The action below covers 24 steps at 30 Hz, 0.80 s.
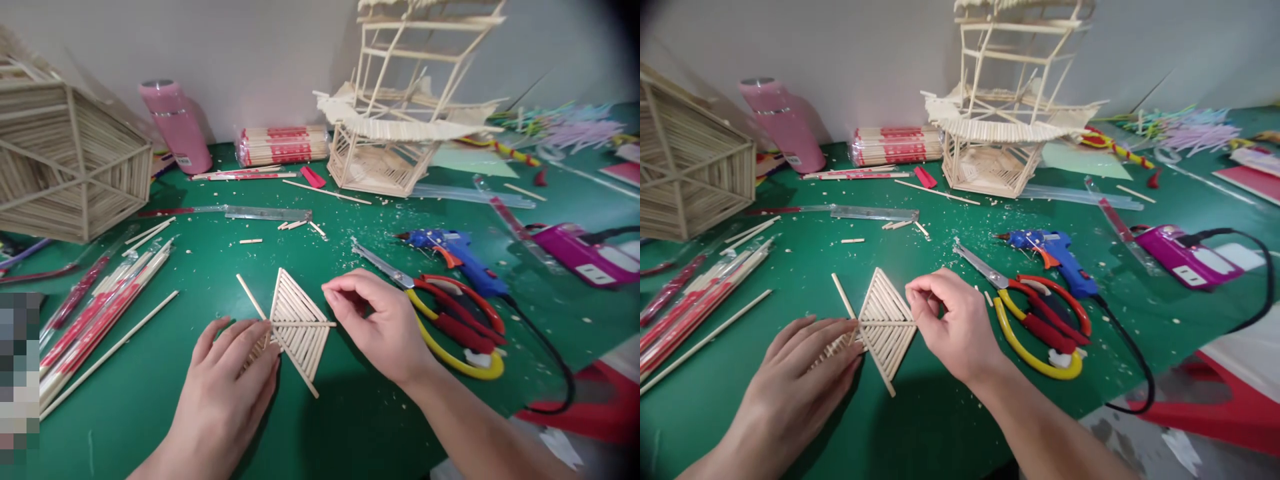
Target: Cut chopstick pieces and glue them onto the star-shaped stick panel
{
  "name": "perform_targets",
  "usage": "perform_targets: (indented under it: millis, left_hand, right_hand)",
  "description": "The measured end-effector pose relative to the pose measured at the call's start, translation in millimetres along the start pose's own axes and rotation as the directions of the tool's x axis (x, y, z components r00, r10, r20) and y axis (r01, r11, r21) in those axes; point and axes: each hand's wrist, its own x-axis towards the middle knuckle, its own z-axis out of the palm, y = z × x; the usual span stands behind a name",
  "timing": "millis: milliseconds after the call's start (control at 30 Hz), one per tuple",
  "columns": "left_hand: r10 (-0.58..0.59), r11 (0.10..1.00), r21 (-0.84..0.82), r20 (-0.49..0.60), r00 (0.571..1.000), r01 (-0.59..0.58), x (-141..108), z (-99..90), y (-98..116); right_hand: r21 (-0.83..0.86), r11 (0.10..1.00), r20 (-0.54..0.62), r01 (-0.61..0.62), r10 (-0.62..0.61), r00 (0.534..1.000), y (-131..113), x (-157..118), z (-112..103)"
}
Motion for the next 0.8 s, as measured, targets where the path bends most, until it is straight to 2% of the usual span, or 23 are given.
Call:
perform_targets:
  millis: [400, 600, 700, 800]
  left_hand:
    - [0.112, 0.985, 0.133, -0.028, 0.993, -0.107, 7, 3.1, 2]
    - [0.071, 0.994, 0.083, 0.028, 0.997, -0.073, 1, -0.3, 1]
    - [0.016, 1.000, 0.011, 0.059, 0.998, -0.017, 2, -6.7, 2]
    - [-0.007, 1.000, 0.026, 0.062, 0.998, 0.006, 0, -15.2, 2]
  right_hand:
    - [0.055, 0.998, 0.021, 0.011, -0.012, 1.000, -1, -2, 2]
    - [0.050, 0.999, 0.009, -0.001, 0.000, 1.000, 0, -1, 1]
    - [0.056, 0.998, -0.004, 0.001, -0.001, 1.000, 0, -1, 0]
    - [0.066, 0.998, -0.019, -0.001, 0.003, 1.000, -1, 0, 1]
